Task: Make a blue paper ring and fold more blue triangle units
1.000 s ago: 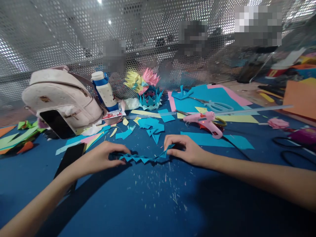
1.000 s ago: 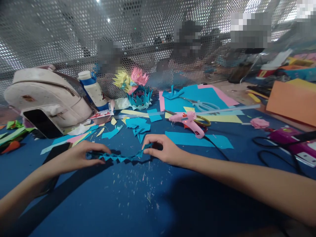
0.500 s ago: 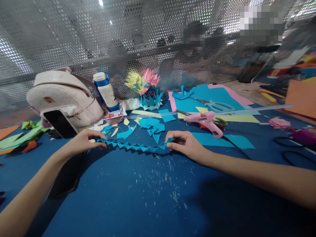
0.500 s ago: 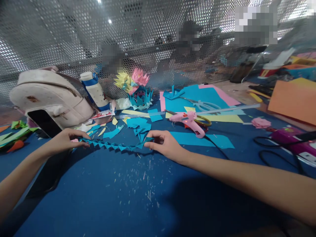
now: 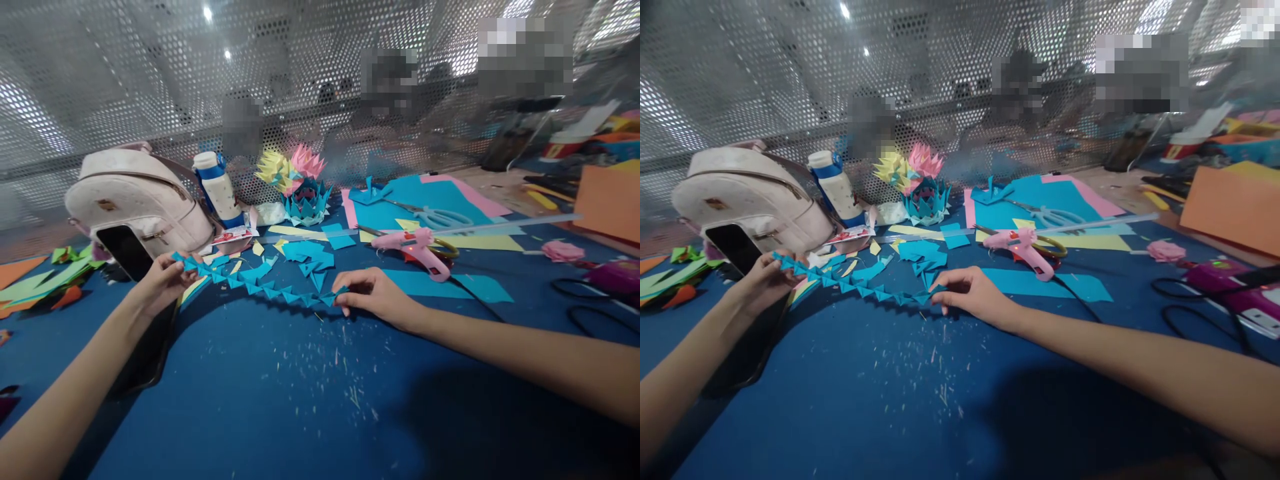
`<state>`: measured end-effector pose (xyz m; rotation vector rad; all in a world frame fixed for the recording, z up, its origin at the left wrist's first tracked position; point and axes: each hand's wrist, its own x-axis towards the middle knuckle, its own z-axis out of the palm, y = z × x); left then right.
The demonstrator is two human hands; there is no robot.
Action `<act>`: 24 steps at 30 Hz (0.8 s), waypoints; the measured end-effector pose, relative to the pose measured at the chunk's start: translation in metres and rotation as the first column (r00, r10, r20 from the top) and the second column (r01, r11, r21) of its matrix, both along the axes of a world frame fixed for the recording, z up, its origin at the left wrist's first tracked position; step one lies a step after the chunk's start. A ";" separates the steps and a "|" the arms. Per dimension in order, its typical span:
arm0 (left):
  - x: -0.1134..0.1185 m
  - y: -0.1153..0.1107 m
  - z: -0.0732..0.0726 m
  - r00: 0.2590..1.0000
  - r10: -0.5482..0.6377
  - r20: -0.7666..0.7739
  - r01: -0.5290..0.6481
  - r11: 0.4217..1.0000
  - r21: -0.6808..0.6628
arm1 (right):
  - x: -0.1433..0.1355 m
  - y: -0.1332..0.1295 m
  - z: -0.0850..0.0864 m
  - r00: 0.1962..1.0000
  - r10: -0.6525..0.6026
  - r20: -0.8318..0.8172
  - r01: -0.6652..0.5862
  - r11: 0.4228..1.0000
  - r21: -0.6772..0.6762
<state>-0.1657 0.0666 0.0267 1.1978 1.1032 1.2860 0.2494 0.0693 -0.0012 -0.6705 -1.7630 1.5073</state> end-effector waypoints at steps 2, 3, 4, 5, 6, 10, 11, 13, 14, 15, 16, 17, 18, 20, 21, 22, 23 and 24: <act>0.014 -0.004 0.005 0.989 0.013 0.145 -0.013 1.000 -0.002 | 0.000 0.000 -0.001 0.999 0.042 -0.007 -0.042 0.999 -0.011; 0.022 -0.006 0.008 0.977 0.018 0.211 -0.017 1.000 -0.006 | 0.000 0.000 -0.001 0.998 0.060 -0.008 -0.060 0.998 -0.018; 0.030 -0.009 0.011 0.962 0.020 0.272 -0.017 1.000 -0.013 | 0.000 -0.001 -0.001 0.997 0.076 -0.008 -0.076 0.997 -0.025; 0.039 -0.013 0.013 0.946 0.018 0.325 -0.010 1.000 -0.027 | 0.000 -0.001 -0.001 0.996 0.090 -0.004 -0.090 0.995 -0.033; 0.047 -0.016 0.015 0.928 0.014 0.372 0.003 0.999 -0.046 | 0.000 -0.001 -0.001 0.995 0.101 0.001 -0.101 0.994 -0.041; 0.077 -0.028 0.015 0.857 -0.021 0.514 0.097 0.988 -0.121 | 0.000 -0.002 0.000 0.994 0.111 0.022 -0.109 0.990 -0.086; 0.083 -0.031 0.013 0.842 -0.037 0.539 0.129 0.982 -0.135 | 0.000 -0.001 0.000 0.994 0.105 0.023 -0.102 0.990 -0.101; 0.092 -0.034 0.011 0.813 -0.077 0.577 0.198 0.969 -0.150 | 0.000 0.000 0.000 0.997 0.082 0.018 -0.078 0.988 -0.133; 0.096 -0.036 0.009 0.800 -0.100 0.591 0.233 0.960 -0.152 | 0.000 0.001 0.000 0.998 0.065 0.011 -0.062 0.987 -0.148; 0.099 -0.038 0.008 0.789 -0.124 0.602 0.266 0.952 -0.152 | 0.001 0.002 0.000 0.999 0.047 0.002 -0.046 0.986 -0.163; 0.102 -0.039 0.007 0.778 -0.148 0.610 0.297 0.943 -0.151 | 0.001 0.003 0.000 0.999 0.030 -0.010 -0.031 0.983 -0.179; 0.104 -0.040 0.006 0.769 -0.171 0.616 0.326 0.934 -0.148 | 0.001 0.003 0.000 1.000 0.018 -0.025 -0.023 0.980 -0.197; 0.106 -0.041 0.004 0.762 -0.194 0.618 0.354 0.924 -0.146 | 0.001 0.003 0.001 0.999 0.013 -0.042 -0.022 0.976 -0.219; 0.110 -0.042 0.001 0.752 -0.240 0.614 0.408 0.901 -0.147 | 0.000 0.002 0.002 0.997 0.023 -0.079 -0.044 0.962 -0.270; 0.112 -0.043 -0.001 0.749 -0.263 0.608 0.435 0.888 -0.150 | 0.000 0.001 0.002 0.995 0.035 -0.095 -0.062 0.952 -0.298; 0.114 -0.044 -0.003 0.747 -0.287 0.600 0.461 0.874 -0.155 | -0.001 0.000 0.003 0.993 0.051 -0.107 -0.083 0.942 -0.325; 0.116 -0.044 -0.004 0.745 -0.311 0.590 0.485 0.860 -0.160 | -0.001 -0.001 0.003 0.991 0.067 -0.117 -0.104 0.932 -0.348; 0.118 -0.045 -0.005 0.744 -0.335 0.578 0.507 0.846 -0.163 | -0.001 -0.002 0.003 0.989 0.084 -0.123 -0.124 0.922 -0.367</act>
